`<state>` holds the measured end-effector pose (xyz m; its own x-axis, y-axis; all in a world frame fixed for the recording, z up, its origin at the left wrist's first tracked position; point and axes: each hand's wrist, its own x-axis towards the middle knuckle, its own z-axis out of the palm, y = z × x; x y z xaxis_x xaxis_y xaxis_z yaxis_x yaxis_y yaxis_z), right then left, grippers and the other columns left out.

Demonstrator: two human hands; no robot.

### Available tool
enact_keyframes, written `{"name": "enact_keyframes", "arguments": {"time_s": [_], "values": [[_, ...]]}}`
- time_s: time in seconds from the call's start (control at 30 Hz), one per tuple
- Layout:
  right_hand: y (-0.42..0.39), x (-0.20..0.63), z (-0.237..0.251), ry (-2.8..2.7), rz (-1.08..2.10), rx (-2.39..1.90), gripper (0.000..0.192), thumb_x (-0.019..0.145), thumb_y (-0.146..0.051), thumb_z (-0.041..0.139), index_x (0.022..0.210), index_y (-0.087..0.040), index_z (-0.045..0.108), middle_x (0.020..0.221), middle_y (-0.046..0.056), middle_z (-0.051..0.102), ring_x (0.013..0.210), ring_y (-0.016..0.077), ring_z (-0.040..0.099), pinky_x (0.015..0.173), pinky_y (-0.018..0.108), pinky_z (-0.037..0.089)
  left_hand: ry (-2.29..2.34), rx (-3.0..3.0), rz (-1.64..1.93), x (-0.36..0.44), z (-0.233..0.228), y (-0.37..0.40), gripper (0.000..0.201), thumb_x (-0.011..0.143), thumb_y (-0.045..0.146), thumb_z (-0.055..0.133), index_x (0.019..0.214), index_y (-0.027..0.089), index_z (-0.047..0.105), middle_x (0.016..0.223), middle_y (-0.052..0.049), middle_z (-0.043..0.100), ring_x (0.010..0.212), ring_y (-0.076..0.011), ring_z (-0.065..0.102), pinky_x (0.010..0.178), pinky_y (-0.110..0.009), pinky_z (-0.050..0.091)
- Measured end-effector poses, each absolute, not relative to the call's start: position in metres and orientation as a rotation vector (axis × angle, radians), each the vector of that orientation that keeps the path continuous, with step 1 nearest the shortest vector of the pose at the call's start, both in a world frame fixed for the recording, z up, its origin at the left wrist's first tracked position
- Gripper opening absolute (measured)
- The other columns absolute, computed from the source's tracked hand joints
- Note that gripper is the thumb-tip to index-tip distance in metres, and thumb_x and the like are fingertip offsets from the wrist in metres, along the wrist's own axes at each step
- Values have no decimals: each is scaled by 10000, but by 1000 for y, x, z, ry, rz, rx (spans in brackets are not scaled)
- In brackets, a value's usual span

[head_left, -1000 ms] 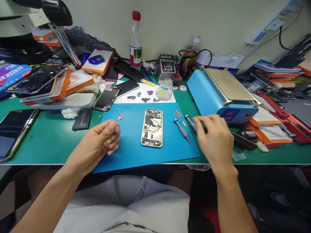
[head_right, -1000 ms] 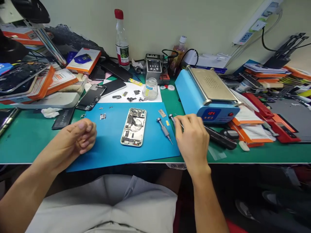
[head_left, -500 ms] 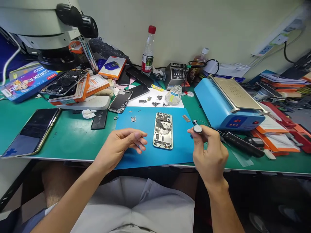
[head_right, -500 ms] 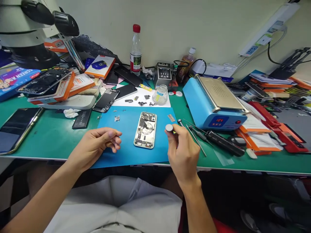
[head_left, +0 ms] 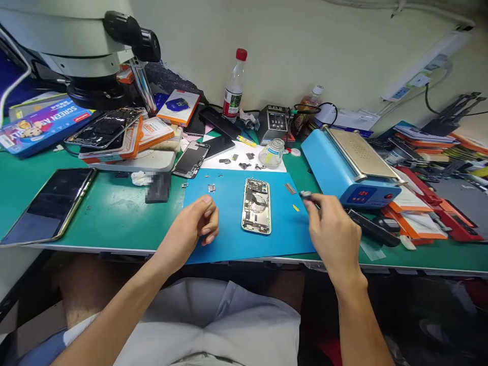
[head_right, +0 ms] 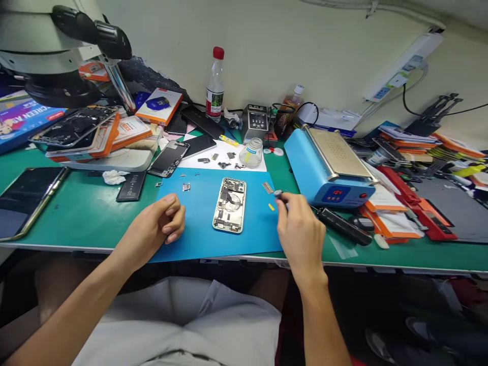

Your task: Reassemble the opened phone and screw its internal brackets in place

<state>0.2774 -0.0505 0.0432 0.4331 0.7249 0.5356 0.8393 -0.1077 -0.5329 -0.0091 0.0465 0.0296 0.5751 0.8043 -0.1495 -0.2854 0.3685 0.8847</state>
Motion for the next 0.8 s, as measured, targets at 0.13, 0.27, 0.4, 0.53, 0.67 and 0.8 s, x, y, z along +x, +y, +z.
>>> {"name": "enact_keyframes", "arguments": {"time_s": [0.13, 0.27, 0.4, 0.53, 0.67, 0.8], "values": [[-36, 228, 56, -996, 40, -1511, 398, 1155, -600, 350, 1332, -254, 437, 963, 32, 711, 620, 156, 615, 546, 298, 507, 623, 917, 790, -7, 35, 42, 437, 1059, 579, 685, 858, 217, 544, 750, 53, 569, 636, -101, 611, 573, -208, 510], [-19, 182, 54, -937, 540, -1296, 451, 1109, -551, 501, 1429, -236, 460, 980, 41, 719, 635, 158, 655, 534, 320, 560, 651, 951, 865, -6, 31, 42, 368, 928, 507, 888, 866, 180, 731, 812, -10, 752, 723, -135, 721, 686, -243, 613], [-8, 155, 39, -846, 721, -1096, 670, 1062, -412, 650, 1620, -309, 293, 1065, 29, 714, 662, 132, 653, 541, 292, 560, 718, 960, 903, -7, 27, 43, 187, 891, 357, 939, 916, 184, 873, 925, -67, 867, 787, -194, 815, 739, -286, 682], [-2, 141, 28, -800, 563, -985, 631, 1049, -283, 672, 1578, -320, 330, 957, 0, 713, 732, 153, 679, 569, 282, 589, 734, 936, 908, -6, 26, 40, 81, 933, 320, 901, 974, 251, 916, 992, -42, 889, 893, -224, 865, 801, -292, 722], [1, 139, 26, -816, 534, -922, 471, 1036, -179, 659, 1444, -327, 474, 915, -9, 739, 865, 173, 729, 563, 254, 588, 717, 921, 888, -3, 27, 39, 45, 949, 275, 887, 967, 299, 921, 951, 2, 888, 862, -200, 872, 806, -254, 726], [1, 142, 26, -823, 498, -970, 435, 1023, -177, 664, 1404, -356, 552, 886, -6, 722, 829, 179, 712, 546, 259, 570, 702, 915, 880, -2, 30, 40, 106, 960, 221, 867, 982, 309, 922, 950, 17, 886, 833, -183, 870, 800, -229, 727]]}}
